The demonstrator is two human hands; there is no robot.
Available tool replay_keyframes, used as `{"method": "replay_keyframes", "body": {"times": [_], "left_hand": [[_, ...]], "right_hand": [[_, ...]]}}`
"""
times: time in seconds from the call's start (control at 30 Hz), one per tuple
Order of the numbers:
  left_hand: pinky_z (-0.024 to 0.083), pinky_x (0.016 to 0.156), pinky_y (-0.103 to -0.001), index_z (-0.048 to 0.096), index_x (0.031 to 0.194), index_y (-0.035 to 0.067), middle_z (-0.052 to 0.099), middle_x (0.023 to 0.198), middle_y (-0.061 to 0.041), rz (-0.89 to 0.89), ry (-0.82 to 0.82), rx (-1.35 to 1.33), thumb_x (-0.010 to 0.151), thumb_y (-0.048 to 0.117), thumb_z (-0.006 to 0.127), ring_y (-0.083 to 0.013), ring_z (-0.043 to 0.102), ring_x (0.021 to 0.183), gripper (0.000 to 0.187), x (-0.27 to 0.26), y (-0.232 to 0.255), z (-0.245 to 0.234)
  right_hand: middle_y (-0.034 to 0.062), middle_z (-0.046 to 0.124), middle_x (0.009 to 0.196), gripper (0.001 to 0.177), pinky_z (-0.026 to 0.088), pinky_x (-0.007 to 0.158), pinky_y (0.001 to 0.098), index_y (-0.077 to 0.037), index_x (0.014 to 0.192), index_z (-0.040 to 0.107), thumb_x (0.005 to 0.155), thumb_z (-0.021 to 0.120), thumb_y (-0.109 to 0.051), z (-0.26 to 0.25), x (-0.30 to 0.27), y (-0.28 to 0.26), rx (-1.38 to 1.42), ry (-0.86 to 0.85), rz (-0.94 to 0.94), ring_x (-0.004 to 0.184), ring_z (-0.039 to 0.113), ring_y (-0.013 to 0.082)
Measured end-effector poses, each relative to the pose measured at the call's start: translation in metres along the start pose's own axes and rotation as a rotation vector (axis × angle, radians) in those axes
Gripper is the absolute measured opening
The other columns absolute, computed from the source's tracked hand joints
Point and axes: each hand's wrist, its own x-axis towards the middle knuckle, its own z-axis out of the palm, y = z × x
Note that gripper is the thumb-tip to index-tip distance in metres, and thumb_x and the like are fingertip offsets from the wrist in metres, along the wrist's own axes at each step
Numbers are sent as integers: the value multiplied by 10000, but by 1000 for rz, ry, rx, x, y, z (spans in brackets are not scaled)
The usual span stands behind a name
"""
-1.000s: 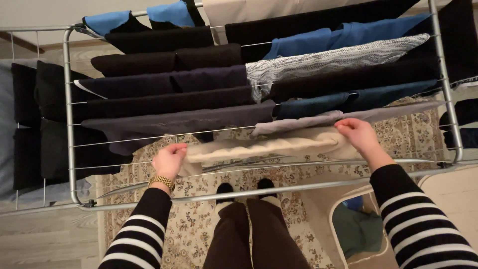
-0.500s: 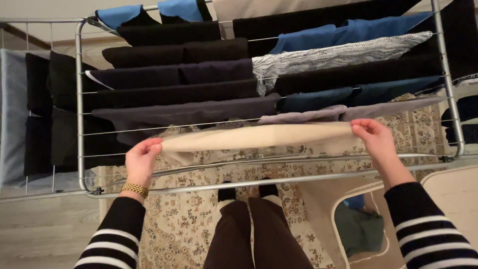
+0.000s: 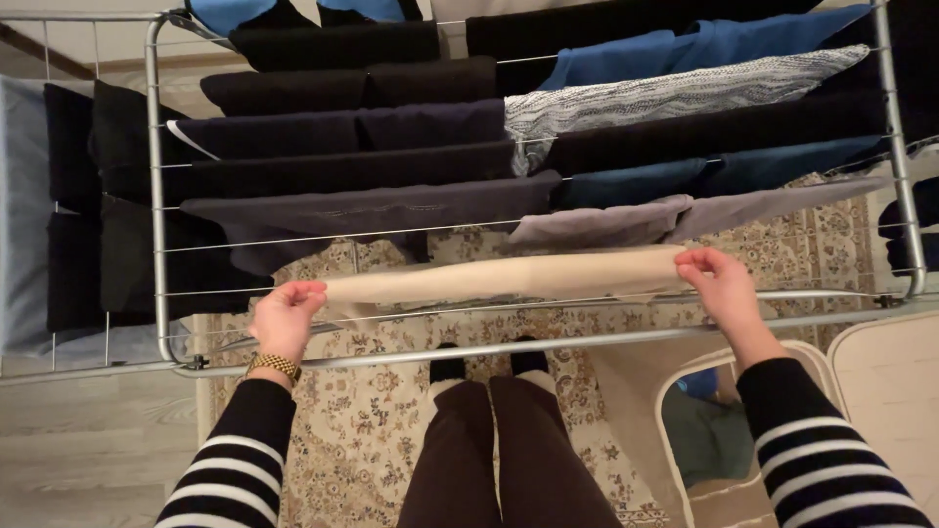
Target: The person takes a pair of gray shorts from a laundry bin, unfolds them, and hangs them on a metal drying rack. Then the person takes a pair of beige pants from the bin, unfolds them, and hangs them on the same rack.
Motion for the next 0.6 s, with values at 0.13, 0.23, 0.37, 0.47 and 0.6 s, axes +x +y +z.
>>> {"method": "replay_keyframes", "body": {"times": [0.13,0.23,0.37,0.47,0.6], "left_hand": [[377,1039,-437,793,947,421,754,971,107,27,46,153,883,359,768,-233,638,1097,92,19,-18,11],[354,1092,-494,784,935,416,742,1041,80,35,78,244,922,380,718,-264,581,1188,77,30,-36,21],[404,1065,-491,736,908,350,678,985,65,215,229,349,931,303,667,-233,539,1234,87,23,-42,20],[444,1044,-454,732,966,310,694,1076,63,496,339,420,924,245,692,-209,573,1258,86,20,-35,33],[434,1074,-487,755,1081,265,742,1139,-6,654,201,467,890,203,691,-264,592,1270,211,-12,18,54]], "right_hand": [[12,778,993,177,504,984,439,-285,1086,798,910,809,-265,10,13,15,-234,57,48,1116,692,278],[-38,768,997,160,515,981,422,-348,1055,787,899,810,-322,8,12,20,-288,128,75,1112,691,246],[8,771,1007,129,519,1001,440,-269,1078,781,952,758,-249,8,-1,9,-330,189,-76,1088,703,291],[59,775,1003,111,503,1034,435,-190,1076,783,978,733,-171,13,-31,-44,-426,216,-266,1083,693,311],[99,747,1144,304,441,1130,454,-148,1197,750,898,736,-95,69,-45,-89,-392,142,-440,1202,635,330]]}}
